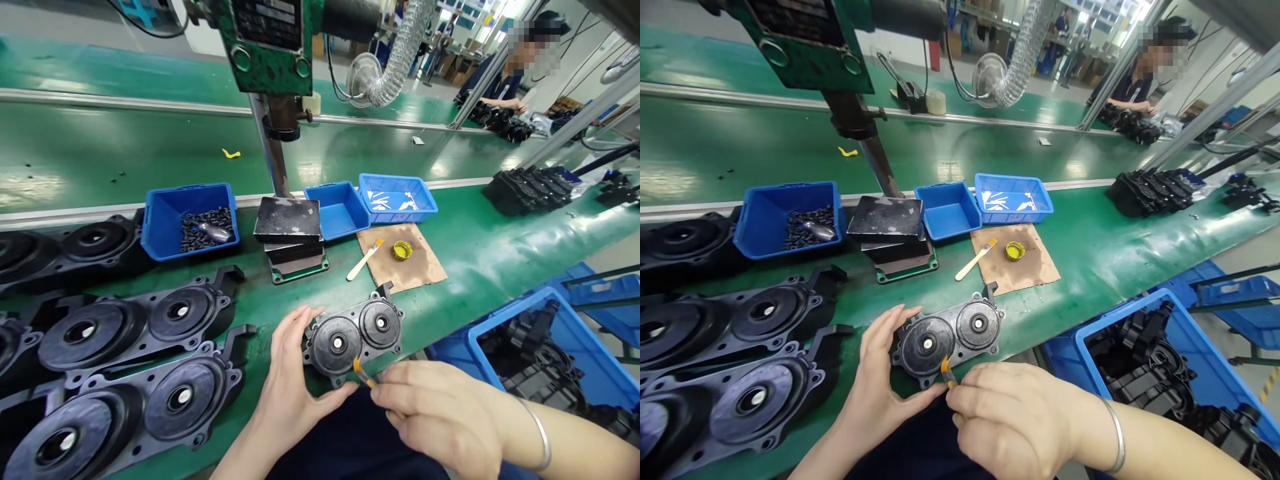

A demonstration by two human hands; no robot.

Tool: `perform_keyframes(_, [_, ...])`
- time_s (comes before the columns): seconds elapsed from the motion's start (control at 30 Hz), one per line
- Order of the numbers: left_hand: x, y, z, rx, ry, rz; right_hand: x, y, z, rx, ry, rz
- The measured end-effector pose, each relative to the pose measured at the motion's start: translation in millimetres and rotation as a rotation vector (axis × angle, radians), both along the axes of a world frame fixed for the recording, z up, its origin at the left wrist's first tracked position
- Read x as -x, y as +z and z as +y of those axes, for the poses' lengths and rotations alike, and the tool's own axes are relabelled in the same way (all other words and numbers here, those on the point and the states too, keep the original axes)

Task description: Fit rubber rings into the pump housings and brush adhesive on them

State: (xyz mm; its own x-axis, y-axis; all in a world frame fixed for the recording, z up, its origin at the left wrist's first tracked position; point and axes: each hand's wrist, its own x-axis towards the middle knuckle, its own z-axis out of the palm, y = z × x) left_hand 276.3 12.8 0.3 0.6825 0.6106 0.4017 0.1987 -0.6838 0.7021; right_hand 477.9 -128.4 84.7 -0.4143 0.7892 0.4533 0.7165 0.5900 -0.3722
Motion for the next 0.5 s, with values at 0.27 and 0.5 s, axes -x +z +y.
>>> perform_keyframes(0.27, [3, -0.8, -2, 0.078, -0.043, -0.011, 7, 13.4, 8, 0.014, 0.027, 0.004])
perform_keyframes(0.5, [6, -1.6, -3, 0.143, -0.07, -0.056, 14, 5.7, 33, -0.017, 0.11, -0.025])
